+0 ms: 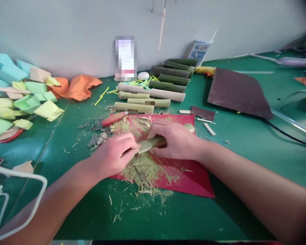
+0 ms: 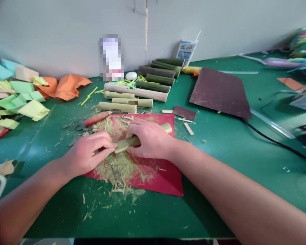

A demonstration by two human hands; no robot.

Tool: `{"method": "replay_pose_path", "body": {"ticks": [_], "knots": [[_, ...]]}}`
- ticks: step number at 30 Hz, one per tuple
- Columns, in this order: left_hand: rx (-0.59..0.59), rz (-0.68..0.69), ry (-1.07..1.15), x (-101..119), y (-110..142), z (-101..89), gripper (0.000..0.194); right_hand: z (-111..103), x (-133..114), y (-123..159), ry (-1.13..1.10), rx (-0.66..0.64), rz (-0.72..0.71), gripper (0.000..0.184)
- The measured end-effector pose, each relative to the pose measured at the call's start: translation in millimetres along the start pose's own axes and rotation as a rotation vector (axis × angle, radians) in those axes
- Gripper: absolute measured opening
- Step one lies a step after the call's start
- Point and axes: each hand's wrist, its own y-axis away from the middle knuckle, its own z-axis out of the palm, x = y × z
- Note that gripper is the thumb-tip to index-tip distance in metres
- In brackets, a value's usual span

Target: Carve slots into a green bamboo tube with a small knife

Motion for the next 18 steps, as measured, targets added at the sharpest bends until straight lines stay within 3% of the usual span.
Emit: {"method": "replay_pose_path", "body": {"ticks": [8,18], "knots": [[0.01,0.021,-0.025,0.5,1.1,2.3,0.011,-0.4,5.8,-0.5,-0.037,-0.012,-0.064,0.014],[-0.009,0.004,-0.043,2.8,-0.7,0.3,0.012,-2.3,4.6,-1.4,-0.049,-0.034,-0.046,0.014]]}}
